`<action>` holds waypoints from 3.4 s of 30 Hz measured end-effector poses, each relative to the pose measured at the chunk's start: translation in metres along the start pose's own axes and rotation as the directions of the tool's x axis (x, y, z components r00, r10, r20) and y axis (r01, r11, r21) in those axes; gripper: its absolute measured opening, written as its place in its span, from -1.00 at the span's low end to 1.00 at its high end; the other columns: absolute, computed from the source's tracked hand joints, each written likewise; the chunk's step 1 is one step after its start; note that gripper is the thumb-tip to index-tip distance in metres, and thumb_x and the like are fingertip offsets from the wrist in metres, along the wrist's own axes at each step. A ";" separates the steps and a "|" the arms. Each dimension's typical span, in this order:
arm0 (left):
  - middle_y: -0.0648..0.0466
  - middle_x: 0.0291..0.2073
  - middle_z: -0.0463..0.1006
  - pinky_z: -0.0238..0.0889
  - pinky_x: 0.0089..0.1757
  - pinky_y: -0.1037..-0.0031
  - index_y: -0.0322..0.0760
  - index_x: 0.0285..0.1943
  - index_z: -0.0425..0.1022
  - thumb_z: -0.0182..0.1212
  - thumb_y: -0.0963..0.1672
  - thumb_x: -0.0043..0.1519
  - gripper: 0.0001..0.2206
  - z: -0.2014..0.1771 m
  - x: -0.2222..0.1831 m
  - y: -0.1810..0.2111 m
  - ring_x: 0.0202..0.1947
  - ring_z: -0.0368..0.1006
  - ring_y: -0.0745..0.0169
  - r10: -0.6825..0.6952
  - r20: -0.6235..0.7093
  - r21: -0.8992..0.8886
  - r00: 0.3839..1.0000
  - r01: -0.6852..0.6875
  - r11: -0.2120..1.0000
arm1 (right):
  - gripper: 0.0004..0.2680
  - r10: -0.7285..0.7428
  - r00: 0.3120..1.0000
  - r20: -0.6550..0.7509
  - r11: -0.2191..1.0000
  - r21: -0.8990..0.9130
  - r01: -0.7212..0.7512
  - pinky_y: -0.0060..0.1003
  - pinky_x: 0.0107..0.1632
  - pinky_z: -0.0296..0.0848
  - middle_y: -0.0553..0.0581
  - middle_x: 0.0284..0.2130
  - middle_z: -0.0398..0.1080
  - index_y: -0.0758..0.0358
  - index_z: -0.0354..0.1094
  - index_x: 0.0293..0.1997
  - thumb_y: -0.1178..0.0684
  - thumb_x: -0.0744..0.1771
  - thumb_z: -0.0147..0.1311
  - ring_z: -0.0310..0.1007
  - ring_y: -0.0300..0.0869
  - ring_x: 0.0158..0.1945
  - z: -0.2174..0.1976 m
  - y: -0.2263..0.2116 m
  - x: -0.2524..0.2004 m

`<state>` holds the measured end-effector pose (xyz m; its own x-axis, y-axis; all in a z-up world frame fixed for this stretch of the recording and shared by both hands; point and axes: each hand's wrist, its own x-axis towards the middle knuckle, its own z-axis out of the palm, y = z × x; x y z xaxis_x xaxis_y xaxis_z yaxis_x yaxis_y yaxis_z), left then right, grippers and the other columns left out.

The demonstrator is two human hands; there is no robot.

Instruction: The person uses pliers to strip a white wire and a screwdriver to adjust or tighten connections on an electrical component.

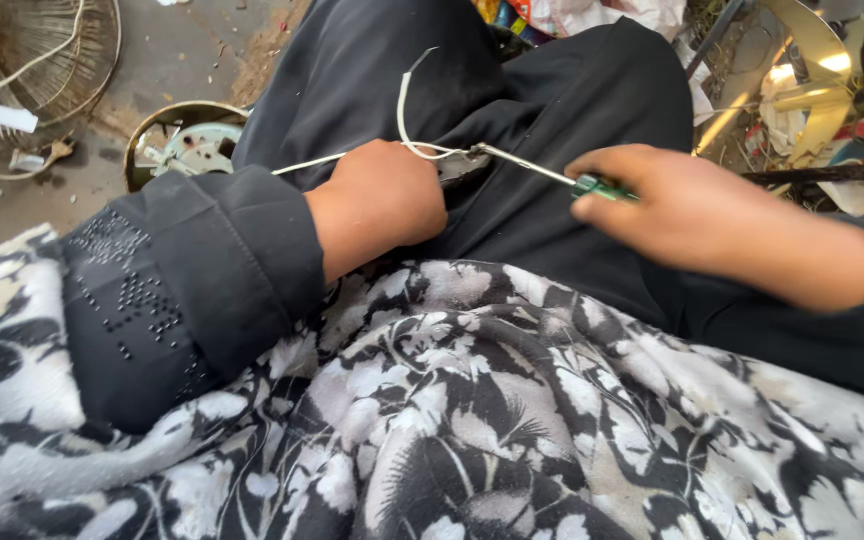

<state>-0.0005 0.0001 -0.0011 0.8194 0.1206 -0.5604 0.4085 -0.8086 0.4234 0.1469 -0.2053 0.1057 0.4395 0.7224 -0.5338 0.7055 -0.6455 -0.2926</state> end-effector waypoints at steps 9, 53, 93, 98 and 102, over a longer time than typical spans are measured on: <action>-0.12 -0.05 0.65 0.45 -0.07 0.20 -0.26 0.03 0.61 0.10 -0.12 0.17 -0.70 -0.006 0.004 -0.004 -0.05 0.59 -0.13 -0.027 0.076 0.066 0.997 0.022 0.998 | -0.74 -0.638 0.768 -0.053 0.411 -0.867 0.281 -0.34 -0.45 0.37 0.03 -0.32 0.35 0.26 0.49 0.07 0.07 0.29 0.08 0.36 -0.22 -0.44 0.018 -0.032 -0.021; -0.09 -0.03 0.62 0.42 -0.01 0.18 -0.17 0.12 0.54 0.14 0.01 0.21 -0.63 -0.005 0.000 0.000 -0.01 0.56 -0.13 -0.055 -0.038 0.151 0.998 0.060 0.987 | -0.87 -0.526 0.668 -0.526 0.730 -0.682 0.038 -0.18 -0.02 0.27 0.02 -0.27 0.34 0.14 0.39 -0.05 0.07 0.33 0.13 0.38 -0.12 -0.11 0.067 0.013 -0.012; -0.14 -0.29 0.63 0.42 -0.19 0.13 -0.30 -0.06 0.50 0.21 -0.02 0.17 -0.70 -0.006 0.007 -0.018 -0.21 0.59 -0.16 0.086 -0.272 0.140 0.959 -0.049 0.989 | -0.76 -0.112 0.913 -0.393 0.907 0.334 0.255 -0.25 -0.05 0.47 0.16 -0.12 0.51 0.21 0.43 0.14 0.09 0.34 0.15 0.55 -0.10 -0.12 0.057 0.021 -0.012; -0.14 -0.28 0.63 0.42 -0.19 0.13 -0.30 -0.04 0.50 0.22 -0.02 0.17 -0.69 -0.008 0.008 -0.017 -0.20 0.58 -0.16 0.088 -0.251 0.161 0.964 -0.048 0.986 | -0.76 -0.137 0.896 -0.423 0.924 0.272 0.270 -0.23 -0.07 0.45 0.19 -0.21 0.48 0.21 0.44 0.12 0.11 0.34 0.16 0.53 -0.05 -0.17 0.055 0.014 -0.015; -0.16 -0.29 0.63 0.43 -0.21 0.14 -0.32 -0.03 0.50 0.21 -0.03 0.17 -0.69 -0.007 0.008 -0.018 -0.23 0.59 -0.17 0.107 -0.258 0.170 0.960 -0.064 0.983 | -0.77 -0.144 0.894 -0.425 0.927 0.258 0.273 -0.23 -0.07 0.45 0.19 -0.22 0.47 0.21 0.44 0.12 0.11 0.34 0.16 0.52 -0.05 -0.17 0.055 0.013 -0.015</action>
<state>0.0018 0.0197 -0.0086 0.9343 0.1779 -0.3088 0.2809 -0.9009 0.3309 0.1184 -0.2381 0.0663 0.5271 0.8442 -0.0976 0.6300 -0.4653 -0.6218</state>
